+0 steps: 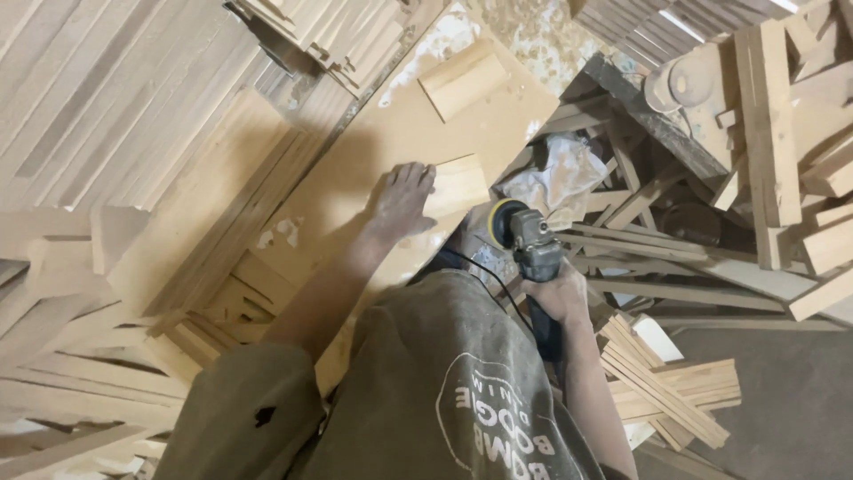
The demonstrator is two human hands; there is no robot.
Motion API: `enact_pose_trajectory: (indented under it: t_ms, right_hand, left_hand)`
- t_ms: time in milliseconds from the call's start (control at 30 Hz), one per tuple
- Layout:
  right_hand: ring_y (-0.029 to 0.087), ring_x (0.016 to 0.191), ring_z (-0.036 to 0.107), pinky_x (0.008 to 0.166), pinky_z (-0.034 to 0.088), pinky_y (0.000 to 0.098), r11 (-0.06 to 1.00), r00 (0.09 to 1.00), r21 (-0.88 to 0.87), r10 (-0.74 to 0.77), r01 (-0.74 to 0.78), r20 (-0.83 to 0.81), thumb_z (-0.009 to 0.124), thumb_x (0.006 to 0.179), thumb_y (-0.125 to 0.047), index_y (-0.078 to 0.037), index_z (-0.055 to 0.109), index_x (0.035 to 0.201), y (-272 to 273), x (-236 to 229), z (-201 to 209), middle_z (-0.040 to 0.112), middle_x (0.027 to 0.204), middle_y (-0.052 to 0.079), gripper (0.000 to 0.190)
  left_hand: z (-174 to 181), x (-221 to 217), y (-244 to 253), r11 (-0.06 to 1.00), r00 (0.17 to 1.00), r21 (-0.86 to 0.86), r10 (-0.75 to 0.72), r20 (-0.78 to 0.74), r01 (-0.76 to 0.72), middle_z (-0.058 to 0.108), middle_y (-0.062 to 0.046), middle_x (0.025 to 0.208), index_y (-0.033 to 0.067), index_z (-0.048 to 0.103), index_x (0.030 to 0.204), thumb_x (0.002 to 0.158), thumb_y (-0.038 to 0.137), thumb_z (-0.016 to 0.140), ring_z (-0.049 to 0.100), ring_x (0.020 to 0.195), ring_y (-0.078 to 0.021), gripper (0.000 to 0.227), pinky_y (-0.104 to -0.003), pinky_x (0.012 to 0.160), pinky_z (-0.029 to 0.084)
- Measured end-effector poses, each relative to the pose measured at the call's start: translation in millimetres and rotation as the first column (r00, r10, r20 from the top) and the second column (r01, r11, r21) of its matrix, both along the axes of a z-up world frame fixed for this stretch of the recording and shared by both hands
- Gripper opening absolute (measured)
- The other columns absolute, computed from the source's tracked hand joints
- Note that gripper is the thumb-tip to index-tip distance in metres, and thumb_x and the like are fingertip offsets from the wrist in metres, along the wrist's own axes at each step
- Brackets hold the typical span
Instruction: The person uses an orbital sander to smooth the surfaces of small wooden pieces on a workbench. They handle the pieces one at a time, moving the sander across each surface and then setting the finished piece aside.
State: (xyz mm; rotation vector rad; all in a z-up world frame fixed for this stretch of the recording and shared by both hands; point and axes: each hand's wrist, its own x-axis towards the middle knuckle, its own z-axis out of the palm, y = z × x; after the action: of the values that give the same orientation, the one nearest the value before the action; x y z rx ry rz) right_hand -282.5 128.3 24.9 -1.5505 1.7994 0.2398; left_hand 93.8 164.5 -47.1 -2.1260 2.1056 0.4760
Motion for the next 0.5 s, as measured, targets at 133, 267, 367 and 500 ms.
enact_pose_trajectory:
  t_ms: [133,267,367,500]
  right_hand:
    - [0.035,0.130,0.075,0.107,0.060,0.0513,0.995,0.996,0.053,0.086,-0.084,-0.037,0.099,0.061,-0.038,-0.019,0.076,0.127,-21.7,42.7,8.7,0.084,0.122,0.012,0.072]
    - [0.036,0.134,0.074,0.112,0.059,0.0535,0.962,0.958,0.086,0.267,-0.258,-0.103,0.094,0.065,-0.039,-0.017,0.076,0.134,-41.6,88.3,16.4,0.083,0.129,0.015,0.075]
    - [0.036,0.142,0.068,0.120,0.054,0.0535,0.940,0.938,0.079,0.337,-0.331,-0.084,0.094,0.067,-0.040,-0.021,0.072,0.144,-63.0,137.1,33.2,0.079,0.140,0.014,0.082]
    - [0.034,0.136,0.072,0.113,0.058,0.0515,0.952,0.947,0.010,0.304,-0.304,-0.100,0.094,0.065,-0.041,-0.026,0.072,0.139,-99.0,146.0,29.3,0.082,0.129,0.012,0.078]
  left_hand:
    - [0.0,-12.9,17.5,0.982,0.984,0.070,0.175,-0.019,-0.174,0.037,-0.016,0.176,0.0100,0.031,0.179,0.081,0.070,0.089,0.038,0.163,-0.0339,0.128,-0.052,0.127,0.043]
    - [-16.2,-14.9,17.4,0.968,0.966,0.109,0.236,-0.101,-0.225,0.035,-0.014,0.180,0.0076,0.030,0.179,0.091,0.061,0.086,0.032,0.168,-0.0327,0.117,-0.049,0.133,0.036]
    - [-20.6,-13.3,15.0,0.964,0.960,0.115,0.252,-0.123,-0.238,0.035,-0.015,0.180,0.0072,0.030,0.180,0.091,0.059,0.087,0.033,0.167,-0.0339,0.117,-0.051,0.130,0.039]
    - [-30.5,-16.0,15.6,0.965,0.953,0.087,0.257,-0.158,-0.246,0.035,-0.015,0.179,0.0066,0.029,0.179,0.089,0.056,0.089,0.034,0.165,-0.0356,0.119,-0.052,0.127,0.043]
